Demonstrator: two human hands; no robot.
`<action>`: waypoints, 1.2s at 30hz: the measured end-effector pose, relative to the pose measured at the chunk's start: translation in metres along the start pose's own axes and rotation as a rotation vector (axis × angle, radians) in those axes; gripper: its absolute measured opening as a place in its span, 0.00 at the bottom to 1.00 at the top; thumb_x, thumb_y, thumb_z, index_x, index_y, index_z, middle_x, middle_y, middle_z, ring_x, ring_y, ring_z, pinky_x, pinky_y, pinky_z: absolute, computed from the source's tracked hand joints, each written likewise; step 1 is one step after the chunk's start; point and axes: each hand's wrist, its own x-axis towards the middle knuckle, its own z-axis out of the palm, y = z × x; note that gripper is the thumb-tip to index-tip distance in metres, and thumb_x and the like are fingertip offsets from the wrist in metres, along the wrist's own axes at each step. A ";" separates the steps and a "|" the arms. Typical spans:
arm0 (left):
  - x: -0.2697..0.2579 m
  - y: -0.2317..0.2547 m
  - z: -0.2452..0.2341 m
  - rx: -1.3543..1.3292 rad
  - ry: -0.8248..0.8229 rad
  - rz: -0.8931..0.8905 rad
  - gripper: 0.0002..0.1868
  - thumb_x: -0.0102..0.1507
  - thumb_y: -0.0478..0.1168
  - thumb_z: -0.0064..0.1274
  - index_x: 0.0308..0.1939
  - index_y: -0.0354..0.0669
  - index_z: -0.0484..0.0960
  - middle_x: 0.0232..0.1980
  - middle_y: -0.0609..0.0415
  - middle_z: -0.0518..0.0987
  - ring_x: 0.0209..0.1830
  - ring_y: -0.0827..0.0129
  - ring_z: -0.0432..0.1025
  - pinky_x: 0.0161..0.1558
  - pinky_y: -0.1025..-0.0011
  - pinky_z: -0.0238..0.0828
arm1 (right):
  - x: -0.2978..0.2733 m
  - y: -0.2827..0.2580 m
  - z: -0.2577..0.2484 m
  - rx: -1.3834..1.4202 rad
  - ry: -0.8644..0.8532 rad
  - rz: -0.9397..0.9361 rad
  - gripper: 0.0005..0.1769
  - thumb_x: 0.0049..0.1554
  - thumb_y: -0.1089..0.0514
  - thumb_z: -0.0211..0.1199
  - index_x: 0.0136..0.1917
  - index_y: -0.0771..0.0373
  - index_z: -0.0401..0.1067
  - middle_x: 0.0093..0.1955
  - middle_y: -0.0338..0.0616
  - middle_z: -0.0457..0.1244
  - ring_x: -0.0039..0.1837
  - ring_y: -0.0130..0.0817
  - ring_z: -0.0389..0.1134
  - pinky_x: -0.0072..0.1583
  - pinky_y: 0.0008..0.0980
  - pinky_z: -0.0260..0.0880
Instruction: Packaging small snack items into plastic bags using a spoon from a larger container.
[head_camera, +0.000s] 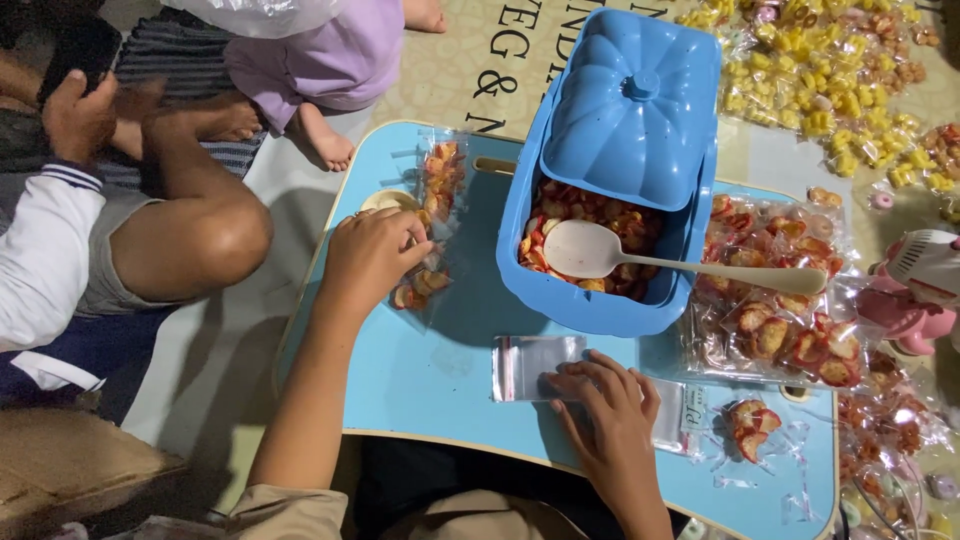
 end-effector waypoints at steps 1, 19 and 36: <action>0.000 0.000 0.000 0.005 -0.004 -0.004 0.09 0.59 0.46 0.64 0.30 0.48 0.84 0.29 0.60 0.81 0.27 0.61 0.73 0.36 0.62 0.68 | 0.000 0.000 0.000 0.006 -0.011 0.010 0.15 0.54 0.48 0.68 0.55 0.48 0.81 0.61 0.32 0.68 0.77 0.37 0.57 0.76 0.53 0.42; 0.048 0.062 -0.070 -0.067 -0.045 0.249 0.15 0.68 0.50 0.54 0.54 0.50 0.79 0.39 0.54 0.76 0.46 0.52 0.75 0.53 0.50 0.70 | 0.067 0.078 -0.085 0.891 0.508 0.156 0.21 0.68 0.61 0.56 0.72 0.62 0.56 0.44 0.39 0.57 0.43 0.25 0.57 0.44 0.24 0.56; 0.220 0.148 0.033 0.082 0.267 0.725 0.12 0.58 0.44 0.64 0.46 0.52 0.88 0.44 0.60 0.82 0.49 0.60 0.71 0.55 0.58 0.58 | 0.013 0.049 -0.131 0.064 0.373 -0.257 0.12 0.50 0.63 0.68 0.49 0.56 0.81 0.49 0.38 0.70 0.52 0.33 0.70 0.55 0.34 0.71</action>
